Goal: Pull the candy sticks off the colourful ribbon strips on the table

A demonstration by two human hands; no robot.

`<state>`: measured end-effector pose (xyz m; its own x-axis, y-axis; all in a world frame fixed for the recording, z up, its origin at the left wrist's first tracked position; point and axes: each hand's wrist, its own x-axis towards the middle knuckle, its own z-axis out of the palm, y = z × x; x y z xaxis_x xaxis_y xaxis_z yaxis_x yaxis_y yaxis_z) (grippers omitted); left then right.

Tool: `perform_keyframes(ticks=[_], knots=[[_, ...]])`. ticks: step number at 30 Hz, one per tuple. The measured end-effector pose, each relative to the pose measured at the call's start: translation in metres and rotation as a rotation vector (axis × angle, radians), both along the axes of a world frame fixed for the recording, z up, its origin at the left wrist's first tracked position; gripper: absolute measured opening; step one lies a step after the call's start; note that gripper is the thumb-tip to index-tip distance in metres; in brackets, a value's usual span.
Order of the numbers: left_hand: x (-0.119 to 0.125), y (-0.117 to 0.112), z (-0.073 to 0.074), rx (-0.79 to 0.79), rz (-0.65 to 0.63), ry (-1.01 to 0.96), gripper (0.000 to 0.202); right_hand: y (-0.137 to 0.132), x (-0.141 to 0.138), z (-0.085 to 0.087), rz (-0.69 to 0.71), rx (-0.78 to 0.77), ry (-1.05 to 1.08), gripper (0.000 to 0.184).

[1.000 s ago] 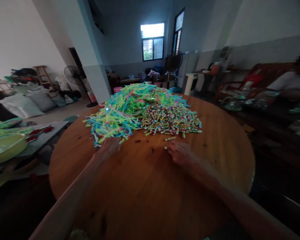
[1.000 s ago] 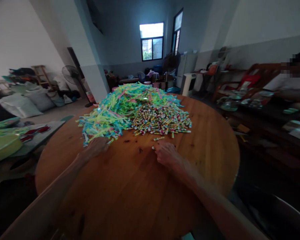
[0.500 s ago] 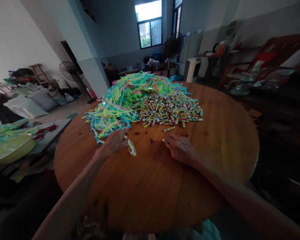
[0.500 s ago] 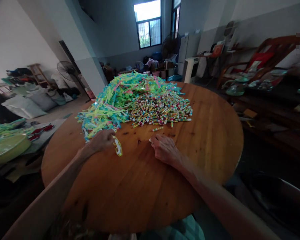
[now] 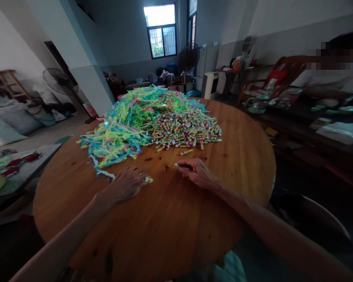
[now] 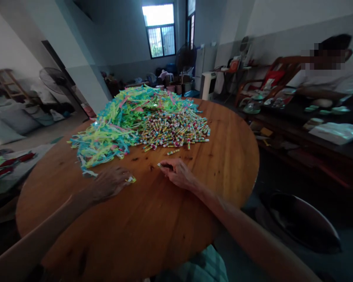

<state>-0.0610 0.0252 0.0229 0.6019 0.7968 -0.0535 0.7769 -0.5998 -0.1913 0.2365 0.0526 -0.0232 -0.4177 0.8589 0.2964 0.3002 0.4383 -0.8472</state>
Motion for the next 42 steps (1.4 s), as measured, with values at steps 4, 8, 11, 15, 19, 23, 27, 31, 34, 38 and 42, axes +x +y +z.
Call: perform_keyframes(ticks=[4,8,11,15,19,23,27,31,34,38,42], knots=[[0.019,0.005,-0.004,0.075,-0.002,0.115,0.024,0.001,0.001,0.003,0.085,-0.176,0.100,0.025],[0.046,0.002,0.001,0.036,0.026,0.041,0.028,0.000,-0.001,0.001,0.089,-0.160,0.109,0.026],[0.061,-0.001,-0.001,0.011,0.029,-0.083,0.030,-0.001,-0.002,0.001,0.100,-0.120,0.098,0.028],[0.069,0.000,-0.009,0.026,0.007,-0.202,0.023,-0.001,-0.002,0.000,0.114,-0.117,0.085,0.028],[0.072,0.002,-0.010,-0.001,0.008,-0.204,0.026,-0.001,-0.002,-0.001,0.116,-0.108,0.051,0.024],[0.073,0.003,-0.007,-0.030,0.007,-0.165,0.026,-0.001,-0.002,-0.002,0.111,-0.091,0.045,0.025],[0.073,0.002,-0.006,-0.062,0.009,-0.172,0.026,0.000,-0.002,-0.003,0.111,-0.095,0.065,0.025],[0.073,0.001,-0.006,-0.065,0.008,-0.173,0.026,0.000,-0.002,-0.004,0.106,-0.087,0.047,0.026],[0.073,0.000,-0.006,-0.041,0.007,-0.187,0.026,-0.001,-0.002,-0.005,0.099,-0.090,0.034,0.026],[0.072,0.000,-0.006,-0.034,-0.005,-0.208,0.028,-0.002,-0.002,-0.005,0.089,-0.098,0.007,0.025],[0.071,0.002,-0.010,-0.011,-0.030,-0.232,0.028,-0.003,-0.001,-0.003,0.096,-0.109,0.026,0.025]])
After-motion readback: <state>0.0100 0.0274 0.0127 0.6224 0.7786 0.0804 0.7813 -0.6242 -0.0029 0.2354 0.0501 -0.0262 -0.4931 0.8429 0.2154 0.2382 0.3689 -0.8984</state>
